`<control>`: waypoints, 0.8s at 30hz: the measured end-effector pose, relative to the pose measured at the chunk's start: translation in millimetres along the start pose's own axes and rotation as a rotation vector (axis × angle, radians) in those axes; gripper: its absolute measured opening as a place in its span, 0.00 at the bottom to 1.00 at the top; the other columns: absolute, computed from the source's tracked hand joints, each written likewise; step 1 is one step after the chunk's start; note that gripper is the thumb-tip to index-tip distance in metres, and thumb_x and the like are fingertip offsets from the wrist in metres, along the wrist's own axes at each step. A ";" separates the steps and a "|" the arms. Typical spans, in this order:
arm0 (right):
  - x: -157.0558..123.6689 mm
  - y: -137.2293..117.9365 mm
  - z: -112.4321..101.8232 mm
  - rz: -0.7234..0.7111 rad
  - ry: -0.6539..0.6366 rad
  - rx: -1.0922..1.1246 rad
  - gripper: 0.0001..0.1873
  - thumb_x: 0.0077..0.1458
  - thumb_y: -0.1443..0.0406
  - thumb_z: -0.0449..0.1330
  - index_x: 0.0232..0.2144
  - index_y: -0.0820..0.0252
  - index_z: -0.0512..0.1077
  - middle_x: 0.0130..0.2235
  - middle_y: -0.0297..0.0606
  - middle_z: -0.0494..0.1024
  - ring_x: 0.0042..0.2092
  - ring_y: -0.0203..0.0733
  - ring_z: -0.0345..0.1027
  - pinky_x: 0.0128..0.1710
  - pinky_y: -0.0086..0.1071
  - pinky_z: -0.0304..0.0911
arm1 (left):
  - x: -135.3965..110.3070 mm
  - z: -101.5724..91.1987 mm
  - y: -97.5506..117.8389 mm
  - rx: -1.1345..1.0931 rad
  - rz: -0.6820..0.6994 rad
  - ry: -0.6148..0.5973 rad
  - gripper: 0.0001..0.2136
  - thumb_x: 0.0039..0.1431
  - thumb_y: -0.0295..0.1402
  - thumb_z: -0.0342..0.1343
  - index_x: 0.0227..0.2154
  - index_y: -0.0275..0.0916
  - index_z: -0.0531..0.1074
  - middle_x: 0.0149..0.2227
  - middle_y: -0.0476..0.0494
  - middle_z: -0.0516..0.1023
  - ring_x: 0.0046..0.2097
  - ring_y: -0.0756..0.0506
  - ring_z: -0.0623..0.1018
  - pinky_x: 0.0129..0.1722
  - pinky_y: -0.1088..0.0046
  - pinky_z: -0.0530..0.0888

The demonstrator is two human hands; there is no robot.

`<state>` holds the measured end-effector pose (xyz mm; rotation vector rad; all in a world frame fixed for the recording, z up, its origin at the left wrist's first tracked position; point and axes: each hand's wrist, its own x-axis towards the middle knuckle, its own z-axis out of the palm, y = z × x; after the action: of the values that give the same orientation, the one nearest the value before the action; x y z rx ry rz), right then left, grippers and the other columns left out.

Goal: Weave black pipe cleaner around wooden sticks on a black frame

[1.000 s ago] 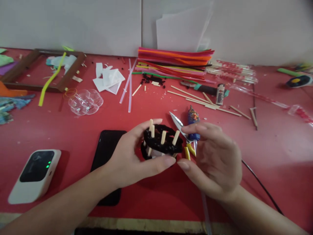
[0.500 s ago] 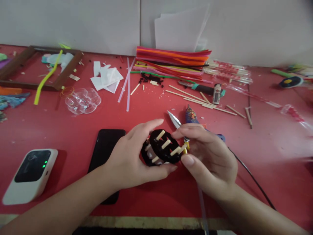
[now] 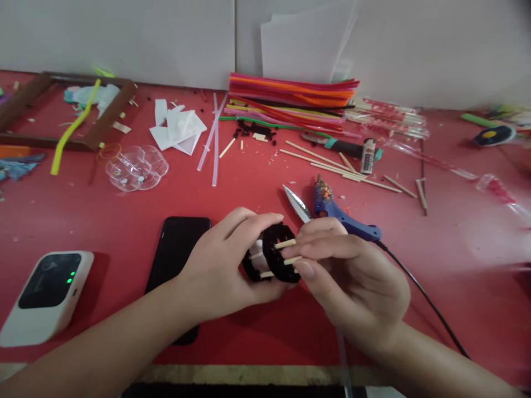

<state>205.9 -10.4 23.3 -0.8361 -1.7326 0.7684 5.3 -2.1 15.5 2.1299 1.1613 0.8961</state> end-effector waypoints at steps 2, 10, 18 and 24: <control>0.4 -0.4 0.1 -0.015 0.003 -0.012 0.15 0.58 0.75 0.66 0.44 0.51 0.77 0.37 0.34 0.85 0.41 0.42 0.77 0.43 0.42 0.75 | 0.2 -0.1 0.4 -0.006 -0.003 -0.002 0.28 0.53 0.36 0.68 0.57 0.40 0.68 0.47 0.42 0.77 0.45 0.44 0.81 0.45 0.68 0.79; 3.6 -2.0 0.5 -0.040 0.015 -0.007 0.15 0.57 0.76 0.66 0.42 0.52 0.77 0.37 0.35 0.86 0.40 0.42 0.78 0.43 0.42 0.76 | 0.9 0.6 -0.4 -0.035 -0.014 0.001 0.28 0.53 0.37 0.69 0.56 0.42 0.68 0.47 0.42 0.77 0.45 0.43 0.81 0.46 0.67 0.80; -5.9 4.5 -3.8 0.099 0.036 0.032 0.18 0.66 0.58 0.62 0.57 0.50 0.71 0.53 0.44 0.81 0.48 0.49 0.79 0.46 0.46 0.77 | -1.8 2.1 -1.7 -0.213 -0.201 0.028 0.34 0.51 0.42 0.72 0.58 0.46 0.64 0.52 0.40 0.79 0.50 0.38 0.82 0.49 0.60 0.80; 13.3 18.0 -16.0 0.201 0.210 -0.235 0.09 0.67 0.59 0.59 0.48 0.51 0.74 0.46 0.40 0.81 0.45 0.45 0.76 0.45 0.43 0.72 | 9.0 -1.2 -8.5 -1.010 -0.622 0.069 0.20 0.55 0.41 0.67 0.47 0.41 0.72 0.47 0.39 0.83 0.46 0.39 0.85 0.41 0.62 0.82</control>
<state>221.2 12.2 19.9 -1.2218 -1.5850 0.5891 3.8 10.0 12.7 0.8699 0.9854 0.9559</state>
